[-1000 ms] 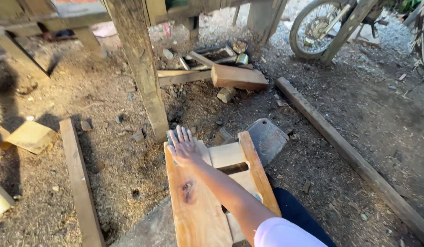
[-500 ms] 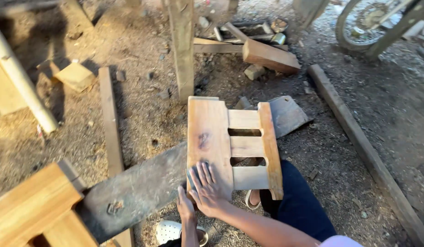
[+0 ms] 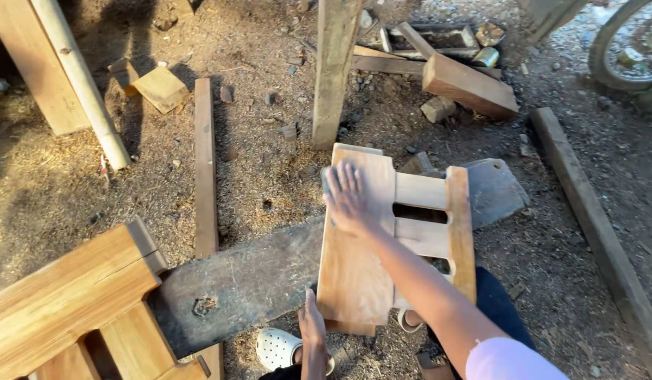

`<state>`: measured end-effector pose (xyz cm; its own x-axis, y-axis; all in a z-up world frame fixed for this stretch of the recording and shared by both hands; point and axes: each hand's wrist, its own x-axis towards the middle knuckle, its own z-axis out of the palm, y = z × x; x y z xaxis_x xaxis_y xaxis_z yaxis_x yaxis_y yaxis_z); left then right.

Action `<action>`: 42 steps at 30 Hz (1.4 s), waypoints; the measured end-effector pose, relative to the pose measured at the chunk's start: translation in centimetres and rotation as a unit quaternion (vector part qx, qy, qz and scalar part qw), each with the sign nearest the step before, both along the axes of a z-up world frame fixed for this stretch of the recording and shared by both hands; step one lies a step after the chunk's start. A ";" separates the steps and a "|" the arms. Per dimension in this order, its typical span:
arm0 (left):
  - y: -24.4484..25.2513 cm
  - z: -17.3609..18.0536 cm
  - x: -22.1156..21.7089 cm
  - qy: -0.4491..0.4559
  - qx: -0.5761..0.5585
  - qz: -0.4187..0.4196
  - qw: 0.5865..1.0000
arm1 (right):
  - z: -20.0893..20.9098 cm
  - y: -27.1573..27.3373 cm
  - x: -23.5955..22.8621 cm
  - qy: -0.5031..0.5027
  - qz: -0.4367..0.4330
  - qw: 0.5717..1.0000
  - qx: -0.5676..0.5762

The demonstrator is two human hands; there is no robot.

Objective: Sanding a small wooden furniture component manually with sandpaper.

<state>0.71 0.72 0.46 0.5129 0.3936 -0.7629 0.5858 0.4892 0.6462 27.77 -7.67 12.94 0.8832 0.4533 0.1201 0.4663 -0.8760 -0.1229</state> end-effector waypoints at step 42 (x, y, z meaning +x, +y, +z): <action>-0.6 -1.1 0.1 -0.121 -0.025 0.042 0.991 | 0.6 0.2 4.5 0.032 -0.032 0.998 -0.046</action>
